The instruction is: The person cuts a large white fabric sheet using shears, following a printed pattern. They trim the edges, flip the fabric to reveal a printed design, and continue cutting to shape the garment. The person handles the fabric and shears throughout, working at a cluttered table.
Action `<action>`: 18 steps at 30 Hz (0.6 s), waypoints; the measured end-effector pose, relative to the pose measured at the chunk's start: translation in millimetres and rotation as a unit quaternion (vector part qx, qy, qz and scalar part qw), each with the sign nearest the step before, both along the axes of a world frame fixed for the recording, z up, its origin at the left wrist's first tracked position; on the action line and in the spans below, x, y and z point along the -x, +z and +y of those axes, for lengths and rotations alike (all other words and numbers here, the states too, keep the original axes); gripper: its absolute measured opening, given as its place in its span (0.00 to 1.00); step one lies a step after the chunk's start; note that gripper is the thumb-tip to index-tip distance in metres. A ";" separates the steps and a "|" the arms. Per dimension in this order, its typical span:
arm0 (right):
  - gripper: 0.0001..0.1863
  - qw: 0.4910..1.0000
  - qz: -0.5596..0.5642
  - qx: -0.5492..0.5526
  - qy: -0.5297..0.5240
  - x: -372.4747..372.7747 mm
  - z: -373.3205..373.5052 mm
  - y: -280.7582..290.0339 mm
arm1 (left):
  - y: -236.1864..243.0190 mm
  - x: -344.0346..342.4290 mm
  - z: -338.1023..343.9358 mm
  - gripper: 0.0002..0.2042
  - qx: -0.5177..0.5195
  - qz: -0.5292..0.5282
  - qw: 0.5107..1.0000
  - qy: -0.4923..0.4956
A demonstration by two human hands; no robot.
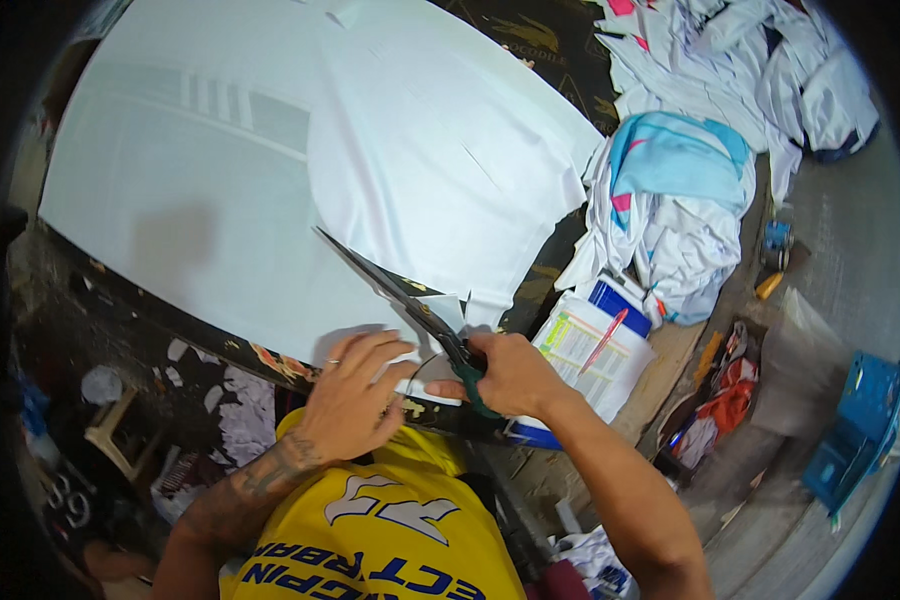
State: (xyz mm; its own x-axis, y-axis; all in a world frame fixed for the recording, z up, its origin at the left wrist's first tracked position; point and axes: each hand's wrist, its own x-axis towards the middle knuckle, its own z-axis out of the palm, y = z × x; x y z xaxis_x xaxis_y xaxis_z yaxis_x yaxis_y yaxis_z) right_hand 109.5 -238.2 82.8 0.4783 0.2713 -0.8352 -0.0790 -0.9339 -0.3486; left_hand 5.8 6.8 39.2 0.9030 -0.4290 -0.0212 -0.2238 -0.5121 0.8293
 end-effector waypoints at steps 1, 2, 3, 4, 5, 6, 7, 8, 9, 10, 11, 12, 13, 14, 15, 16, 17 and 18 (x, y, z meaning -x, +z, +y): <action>0.41 0.999 -0.007 -0.025 -0.021 6.1 7.8 0.5 | 5.7 -2.2 20.1 0.17 -0.011 -0.005 1.000 0.018; 0.40 0.998 0.013 -0.019 -0.062 11.5 15.9 0.3 | 9.0 -4.5 42.8 0.16 -0.027 0.006 0.999 0.024; 0.40 0.997 0.013 -0.013 -0.074 16.8 22.5 2.2 | 10.5 -7.6 65.5 0.15 -0.036 -0.002 0.999 0.041; 0.40 0.996 0.030 -0.006 -0.086 22.6 29.8 4.2 | 9.2 -10.7 86.3 0.15 -0.046 0.039 0.998 0.016; 0.40 0.994 0.052 0.036 -0.086 27.7 36.9 6.3 | 6.1 -14.6 104.6 0.16 -0.047 0.061 0.997 -0.001; 0.41 0.993 0.026 0.014 -0.116 35.3 48.0 7.9 | 3.2 -18.5 119.8 0.16 -0.054 0.083 0.995 -0.002; 0.41 0.989 0.022 -0.001 -0.149 37.8 57.6 7.1 | 0.2 -22.4 130.7 0.16 -0.050 0.073 0.995 -0.044; 0.41 0.985 0.035 0.005 -0.169 42.7 69.0 7.2 | -2.8 -26.0 139.1 0.15 -0.047 0.068 0.994 -0.074; 0.41 0.979 0.025 -0.025 -0.198 43.4 80.7 4.7 | -6.2 -30.8 144.9 0.15 -0.054 0.060 0.990 -0.116; 0.42 0.970 0.034 -0.020 -0.239 46.5 91.5 5.3 | -8.2 -35.2 148.6 0.15 -0.032 0.062 0.989 -0.134; 0.43 0.972 0.060 0.021 -0.224 46.8 101.5 5.0 | -9.9 -39.4 150.6 0.14 0.002 0.089 0.986 -0.139; 0.41 0.967 0.040 -0.011 -0.250 48.0 112.1 4.1 | -11.2 -43.9 151.9 0.14 0.011 0.099 0.984 -0.144; 0.39 0.967 0.059 0.019 -0.246 49.2 121.4 5.1 | -11.6 -47.0 153.3 0.14 0.019 0.102 0.983 -0.152; 0.40 0.960 0.031 -0.014 -0.278 46.9 130.2 0.8 | -13.4 -50.8 154.7 0.14 0.019 0.111 0.979 -0.169; 0.41 0.956 0.035 -0.014 -0.291 47.5 138.0 -0.2 | -14.0 -52.3 156.9 0.14 0.022 0.124 0.976 -0.180; 0.42 0.947 0.020 -0.044 -0.319 46.0 144.4 -1.8 | -16.2 -55.3 158.8 0.14 0.026 0.123 0.974 -0.187; 0.42 0.947 0.040 -0.022 -0.319 45.2 150.6 -3.4 | -17.1 -56.7 161.6 0.14 0.029 0.136 0.969 -0.202; 0.42 0.942 0.045 -0.030 -0.330 44.4 156.3 -3.3 | -18.7 -58.4 163.7 0.14 0.033 0.139 0.967 -0.212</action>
